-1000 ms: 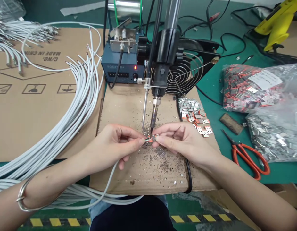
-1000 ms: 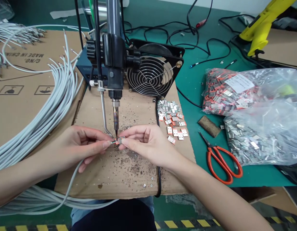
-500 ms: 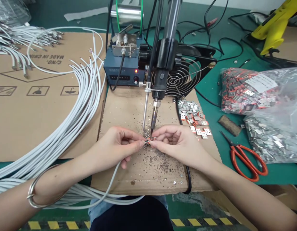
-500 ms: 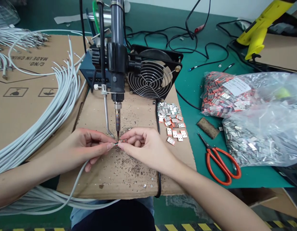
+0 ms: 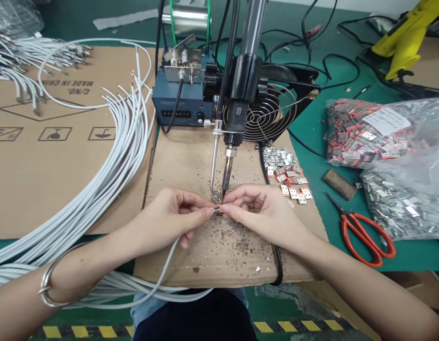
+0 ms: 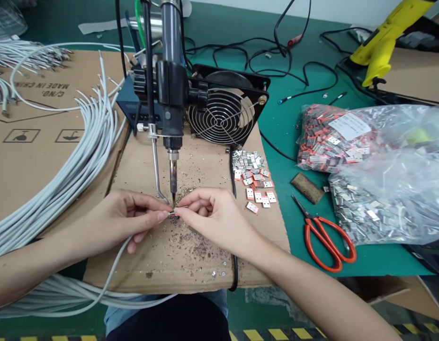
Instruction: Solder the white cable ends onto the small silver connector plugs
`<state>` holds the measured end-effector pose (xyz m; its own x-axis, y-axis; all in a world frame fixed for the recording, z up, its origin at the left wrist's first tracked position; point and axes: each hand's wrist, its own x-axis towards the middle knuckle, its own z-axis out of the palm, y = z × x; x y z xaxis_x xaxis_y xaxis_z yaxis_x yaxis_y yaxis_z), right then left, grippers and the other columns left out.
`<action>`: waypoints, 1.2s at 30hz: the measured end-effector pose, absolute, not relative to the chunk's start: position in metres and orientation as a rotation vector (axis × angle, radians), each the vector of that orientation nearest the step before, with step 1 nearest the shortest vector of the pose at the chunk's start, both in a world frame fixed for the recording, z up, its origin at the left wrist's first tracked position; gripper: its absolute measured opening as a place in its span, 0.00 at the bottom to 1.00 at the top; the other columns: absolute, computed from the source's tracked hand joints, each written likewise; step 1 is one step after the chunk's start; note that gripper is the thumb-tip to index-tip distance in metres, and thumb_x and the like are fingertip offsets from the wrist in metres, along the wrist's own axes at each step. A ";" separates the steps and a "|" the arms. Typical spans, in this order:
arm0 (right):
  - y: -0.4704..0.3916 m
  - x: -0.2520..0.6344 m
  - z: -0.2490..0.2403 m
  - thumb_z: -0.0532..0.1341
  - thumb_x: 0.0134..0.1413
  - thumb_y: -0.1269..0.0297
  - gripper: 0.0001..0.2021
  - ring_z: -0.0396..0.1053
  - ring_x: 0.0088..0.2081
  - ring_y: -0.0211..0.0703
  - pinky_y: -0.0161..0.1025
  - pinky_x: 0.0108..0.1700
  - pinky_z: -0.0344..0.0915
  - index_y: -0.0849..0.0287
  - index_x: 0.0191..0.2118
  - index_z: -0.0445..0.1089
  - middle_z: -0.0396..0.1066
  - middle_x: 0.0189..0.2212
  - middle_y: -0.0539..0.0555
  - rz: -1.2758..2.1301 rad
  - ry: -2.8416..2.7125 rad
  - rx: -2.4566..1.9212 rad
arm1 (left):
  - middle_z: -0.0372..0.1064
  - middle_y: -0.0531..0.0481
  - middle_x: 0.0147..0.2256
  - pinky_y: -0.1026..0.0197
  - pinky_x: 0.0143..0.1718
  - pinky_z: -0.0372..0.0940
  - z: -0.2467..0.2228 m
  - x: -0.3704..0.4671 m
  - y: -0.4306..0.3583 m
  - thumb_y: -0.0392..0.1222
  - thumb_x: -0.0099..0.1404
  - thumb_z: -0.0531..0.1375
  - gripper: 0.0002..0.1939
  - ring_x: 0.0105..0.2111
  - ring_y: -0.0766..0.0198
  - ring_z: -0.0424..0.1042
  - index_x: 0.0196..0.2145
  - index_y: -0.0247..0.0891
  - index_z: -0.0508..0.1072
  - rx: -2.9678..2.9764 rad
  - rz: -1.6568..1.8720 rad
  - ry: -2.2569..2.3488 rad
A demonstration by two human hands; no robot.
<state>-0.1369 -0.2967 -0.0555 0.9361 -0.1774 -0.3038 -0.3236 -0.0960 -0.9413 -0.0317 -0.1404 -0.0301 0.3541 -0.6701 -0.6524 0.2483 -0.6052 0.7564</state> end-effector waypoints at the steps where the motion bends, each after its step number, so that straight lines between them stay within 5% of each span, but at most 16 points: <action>1: -0.297 -0.137 -0.055 0.64 0.48 0.62 0.09 0.61 0.21 0.33 0.32 0.21 0.57 0.63 0.32 0.72 0.70 0.22 0.52 0.129 0.383 -1.683 | 0.60 0.59 0.14 0.75 0.14 0.57 -0.030 -0.032 -0.140 0.40 0.59 0.59 0.11 0.12 0.75 0.61 0.37 0.31 0.75 1.776 -1.372 -0.371; 36: -0.306 -0.135 -0.048 0.64 0.48 0.67 0.05 0.71 0.26 0.34 0.30 0.27 0.63 0.62 0.32 0.71 0.76 0.25 0.53 0.168 0.311 -1.466 | 0.63 0.60 0.13 0.79 0.12 0.58 -0.028 -0.036 -0.140 0.33 0.58 0.59 0.04 0.10 0.77 0.62 0.29 0.31 0.74 1.553 -1.255 -0.303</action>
<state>-0.1353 -0.3059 -0.0479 0.9485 -0.0765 -0.3075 -0.2993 0.1026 -0.9486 -0.0360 -0.1400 -0.0281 0.4137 -0.7253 -0.5502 0.3942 -0.4021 0.8264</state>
